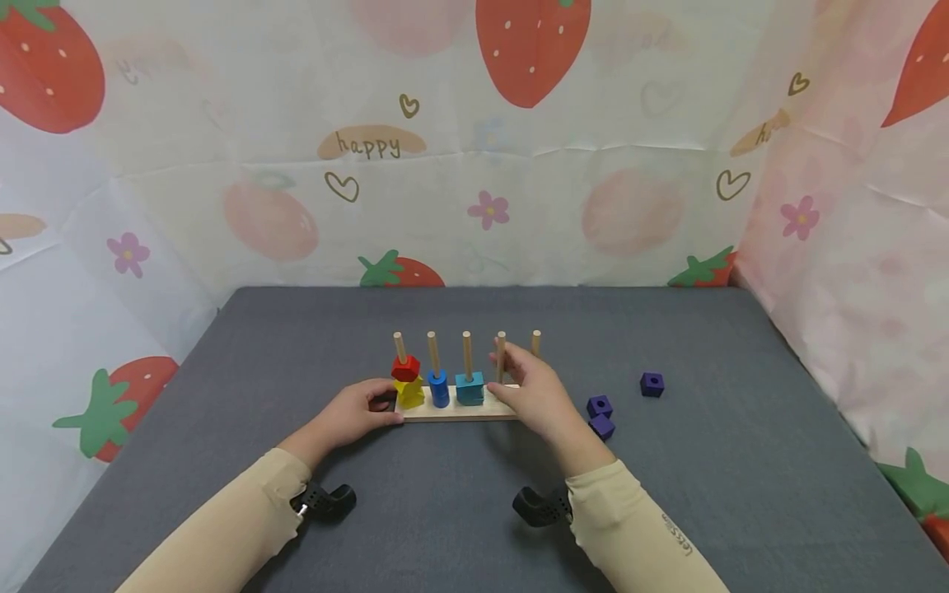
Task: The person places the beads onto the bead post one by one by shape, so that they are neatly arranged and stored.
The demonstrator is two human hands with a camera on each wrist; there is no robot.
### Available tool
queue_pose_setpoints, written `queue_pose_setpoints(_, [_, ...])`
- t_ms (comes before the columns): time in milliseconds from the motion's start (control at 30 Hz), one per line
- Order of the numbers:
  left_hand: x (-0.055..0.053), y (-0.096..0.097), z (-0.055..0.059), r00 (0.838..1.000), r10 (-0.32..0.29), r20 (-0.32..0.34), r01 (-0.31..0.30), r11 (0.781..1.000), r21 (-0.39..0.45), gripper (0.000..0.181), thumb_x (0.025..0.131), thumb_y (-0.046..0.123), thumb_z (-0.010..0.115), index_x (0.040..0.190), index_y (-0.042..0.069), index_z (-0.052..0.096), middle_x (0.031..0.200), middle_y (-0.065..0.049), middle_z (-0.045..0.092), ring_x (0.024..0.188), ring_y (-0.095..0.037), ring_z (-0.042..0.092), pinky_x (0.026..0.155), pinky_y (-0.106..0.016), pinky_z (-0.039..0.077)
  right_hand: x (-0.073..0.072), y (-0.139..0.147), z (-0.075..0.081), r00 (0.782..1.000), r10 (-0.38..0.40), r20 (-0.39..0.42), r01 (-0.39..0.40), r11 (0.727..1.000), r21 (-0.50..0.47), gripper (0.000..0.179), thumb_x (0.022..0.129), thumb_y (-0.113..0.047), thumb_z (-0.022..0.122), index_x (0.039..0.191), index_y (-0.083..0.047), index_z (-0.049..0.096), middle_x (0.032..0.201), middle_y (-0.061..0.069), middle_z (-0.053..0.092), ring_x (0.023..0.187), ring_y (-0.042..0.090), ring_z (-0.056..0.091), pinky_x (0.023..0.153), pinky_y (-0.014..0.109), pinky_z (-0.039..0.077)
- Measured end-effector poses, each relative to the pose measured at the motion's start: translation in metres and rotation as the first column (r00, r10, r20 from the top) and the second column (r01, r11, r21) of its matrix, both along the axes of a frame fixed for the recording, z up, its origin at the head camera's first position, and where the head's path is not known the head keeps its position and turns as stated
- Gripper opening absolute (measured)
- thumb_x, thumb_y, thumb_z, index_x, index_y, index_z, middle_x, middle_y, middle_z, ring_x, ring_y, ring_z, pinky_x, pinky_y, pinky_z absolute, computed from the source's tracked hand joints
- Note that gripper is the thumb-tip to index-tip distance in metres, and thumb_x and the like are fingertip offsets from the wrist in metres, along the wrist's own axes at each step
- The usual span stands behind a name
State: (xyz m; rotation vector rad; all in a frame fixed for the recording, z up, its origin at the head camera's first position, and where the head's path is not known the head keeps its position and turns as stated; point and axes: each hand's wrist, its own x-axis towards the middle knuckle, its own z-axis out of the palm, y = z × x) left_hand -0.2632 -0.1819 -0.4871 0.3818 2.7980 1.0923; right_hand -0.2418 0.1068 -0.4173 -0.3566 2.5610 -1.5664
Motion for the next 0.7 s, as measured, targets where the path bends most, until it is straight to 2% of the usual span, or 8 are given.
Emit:
queue_pose_setpoints(200, [0.0,-0.001,0.0,1.0,0.0,0.005,0.0,1.0,0.008,0.049,0.076,0.027,0.074,0.122,0.015,0.059,0.119,0.0,0.057,0.105,-0.013,0.055,0.089,-0.03,0.048,0.01,0.023,0.01,0.999,0.028,-0.04,-0.026,0.999,0.036,0.05,0.088,-0.015,0.061,0.135,-0.013,0.044,0.132,0.007,0.05,0.126,0.026,0.041,0.1,0.046,0.037])
queue_pose_setpoints(333, [0.0,0.0,0.0,1.0,0.006,0.008,-0.006,1.0,0.006,0.05,0.076,0.027,0.075,0.122,0.015,0.059,0.119,0.0,0.057,0.104,-0.013,0.055,0.089,-0.03,0.048,0.014,0.045,0.014,0.997,0.007,-0.075,-0.003,0.999,0.048,0.037,0.089,-0.015,0.06,0.125,-0.011,0.054,0.126,0.007,0.055,0.12,0.026,0.048,0.095,0.045,0.042])
queue_pose_setpoints(433, [0.0,-0.001,-0.001,1.0,0.006,0.004,-0.006,1.0,0.009,0.05,0.076,0.027,0.075,0.122,0.015,0.059,0.12,0.0,0.057,0.105,-0.013,0.055,0.088,-0.03,0.048,0.015,0.062,0.015,0.995,-0.022,-0.097,0.029,0.997,0.071,0.032,0.089,-0.018,0.06,0.12,-0.009,0.056,0.122,0.01,0.057,0.116,0.027,0.051,0.092,0.045,0.045])
queue_pose_setpoints(567, [-0.001,0.0,-0.001,1.0,0.002,0.004,-0.002,1.0,0.016,0.05,0.076,0.026,0.075,0.122,0.015,0.058,0.121,-0.001,0.057,0.107,-0.014,0.055,0.088,-0.029,0.048,0.016,0.083,0.013,0.995,-0.056,-0.087,0.064,0.993,0.094,0.031,0.09,-0.019,0.059,0.119,-0.008,0.057,0.122,0.011,0.057,0.113,0.026,0.053,0.09,0.041,0.046])
queue_pose_setpoints(700, [-0.001,0.0,-0.001,1.0,-0.001,0.005,0.001,1.0,0.014,0.05,0.076,0.026,0.075,0.122,0.014,0.059,0.121,-0.001,0.057,0.107,-0.014,0.055,0.088,-0.029,0.048,0.017,0.101,0.004,0.993,-0.087,-0.074,0.096,0.987,0.129,0.03,0.089,-0.017,0.06,0.117,-0.006,0.058,0.119,0.012,0.059,0.109,0.025,0.055,0.085,0.035,0.049])
